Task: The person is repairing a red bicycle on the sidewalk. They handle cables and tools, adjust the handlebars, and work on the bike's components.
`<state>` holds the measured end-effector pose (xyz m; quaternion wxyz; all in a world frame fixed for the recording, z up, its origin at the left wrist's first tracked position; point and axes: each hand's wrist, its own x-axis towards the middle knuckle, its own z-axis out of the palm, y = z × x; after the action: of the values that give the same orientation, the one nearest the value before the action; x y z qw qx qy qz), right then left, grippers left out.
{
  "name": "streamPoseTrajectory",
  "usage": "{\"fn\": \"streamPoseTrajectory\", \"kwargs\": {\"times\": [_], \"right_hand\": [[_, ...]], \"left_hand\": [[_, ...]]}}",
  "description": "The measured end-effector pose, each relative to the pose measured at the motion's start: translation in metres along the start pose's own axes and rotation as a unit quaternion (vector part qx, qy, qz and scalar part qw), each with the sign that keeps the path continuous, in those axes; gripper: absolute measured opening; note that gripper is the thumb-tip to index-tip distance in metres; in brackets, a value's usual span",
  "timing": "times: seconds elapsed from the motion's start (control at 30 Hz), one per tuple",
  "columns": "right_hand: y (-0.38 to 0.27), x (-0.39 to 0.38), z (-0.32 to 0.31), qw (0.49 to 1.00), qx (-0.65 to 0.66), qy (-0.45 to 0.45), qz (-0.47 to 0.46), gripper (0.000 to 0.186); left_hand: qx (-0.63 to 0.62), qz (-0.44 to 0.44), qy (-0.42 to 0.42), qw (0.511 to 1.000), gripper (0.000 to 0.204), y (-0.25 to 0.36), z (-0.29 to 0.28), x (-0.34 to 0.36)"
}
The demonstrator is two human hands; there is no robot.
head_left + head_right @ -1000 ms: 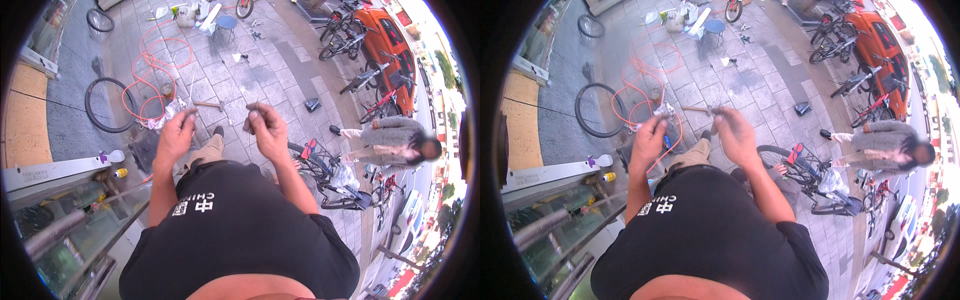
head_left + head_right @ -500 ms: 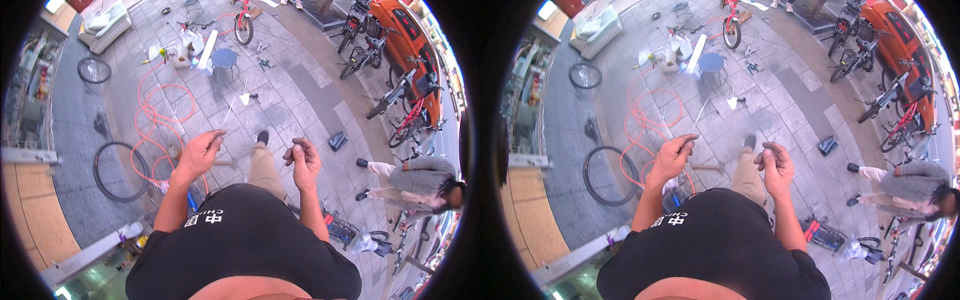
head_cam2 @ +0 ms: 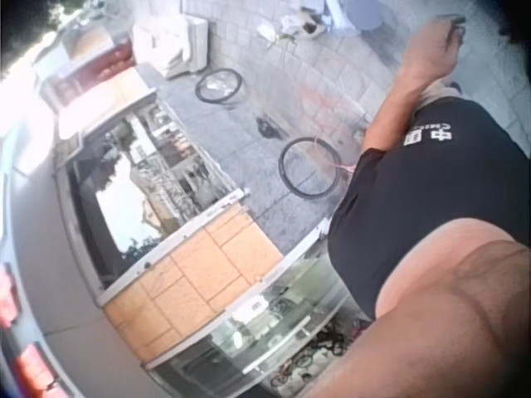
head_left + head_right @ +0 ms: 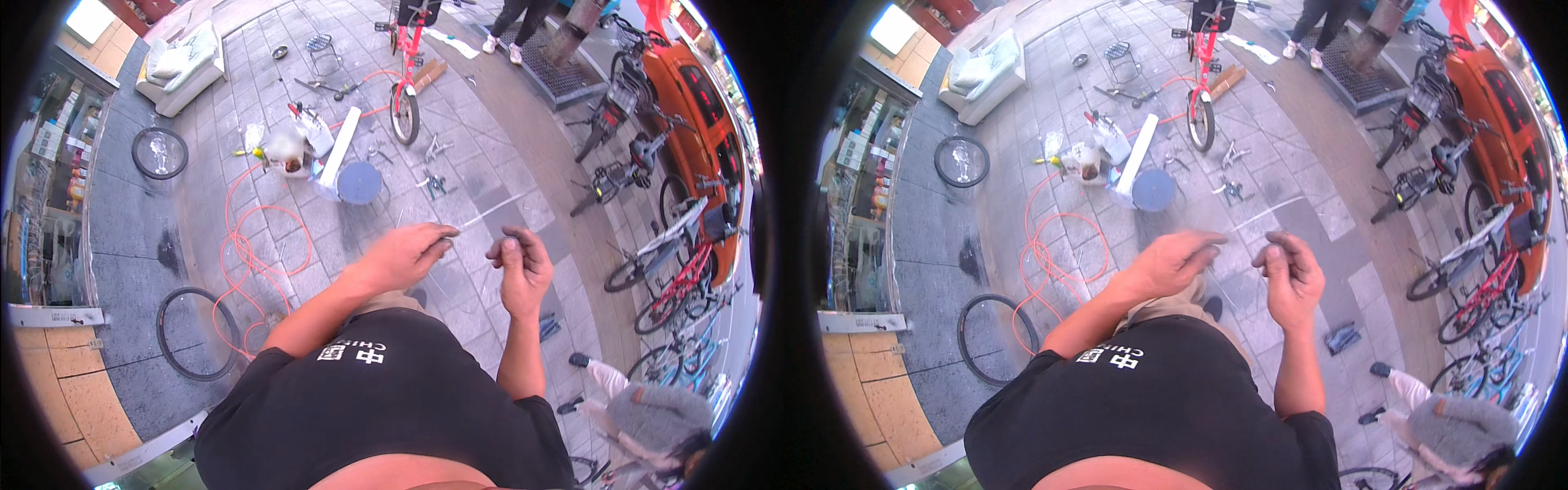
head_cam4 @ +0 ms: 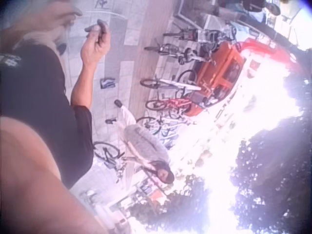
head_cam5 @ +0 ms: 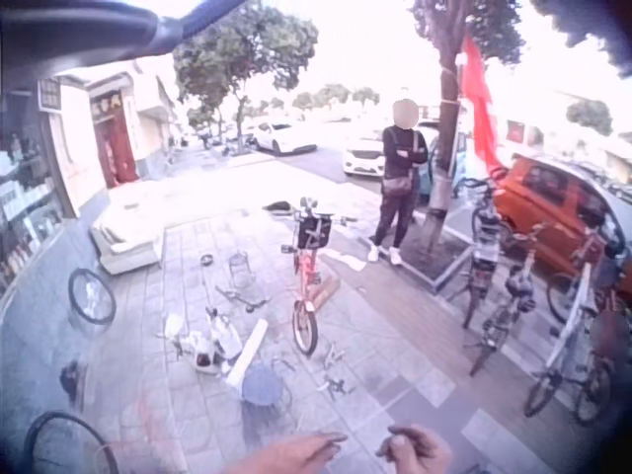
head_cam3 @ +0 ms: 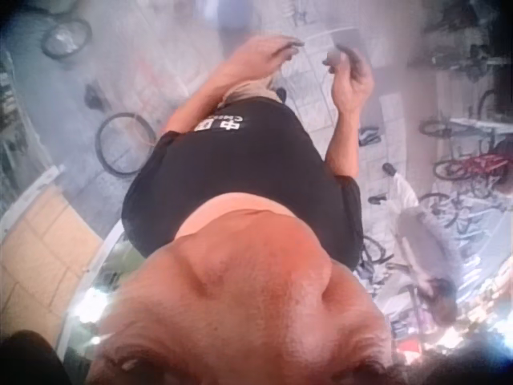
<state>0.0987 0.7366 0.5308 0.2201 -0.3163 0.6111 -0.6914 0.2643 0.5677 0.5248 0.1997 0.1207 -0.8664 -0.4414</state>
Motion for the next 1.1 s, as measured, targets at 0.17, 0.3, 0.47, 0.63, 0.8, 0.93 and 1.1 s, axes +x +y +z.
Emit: {"fn": "streamPoseTrajectory", "kwargs": {"times": [0.17, 0.3, 0.47, 0.63, 0.8, 0.93, 1.1], "right_hand": [[0.025, 0.122, -0.005, 0.993, -0.034, 0.085, -0.08, 0.02], [0.065, 0.216, -0.019, 0.969, -0.131, 0.161, -0.132, 0.022], [0.092, 0.296, -0.026, 0.941, -0.282, 0.184, -0.038, 0.017], [0.15, 0.373, -0.028, 0.92, -0.361, 0.131, 0.083, 0.023], [0.273, 0.446, -0.034, 0.912, -0.338, 0.114, 0.203, 0.034], [0.317, 0.486, -0.013, 0.902, -0.331, 0.07, 0.266, 0.037], [0.394, 0.504, 0.013, 0.885, -0.334, 0.089, 0.313, 0.033]], "left_hand": [[-0.116, -0.04, -0.001, 0.992, 0.05, -0.056, -0.008, 0.131], [-0.108, -0.015, -0.079, 0.991, 0.055, -0.133, -0.029, 0.237], [-0.032, -0.068, -0.173, 0.982, 0.048, -0.236, -0.035, 0.327], [-0.002, -0.198, -0.207, 0.958, 0.048, -0.311, -0.056, 0.376], [0.011, -0.274, -0.171, 0.947, 0.043, -0.347, -0.081, 0.438], [-0.017, -0.334, -0.111, 0.936, 0.042, -0.406, -0.074, 0.463], [-0.018, -0.342, -0.112, 0.933, 0.042, -0.509, -0.026, 0.549]]}}
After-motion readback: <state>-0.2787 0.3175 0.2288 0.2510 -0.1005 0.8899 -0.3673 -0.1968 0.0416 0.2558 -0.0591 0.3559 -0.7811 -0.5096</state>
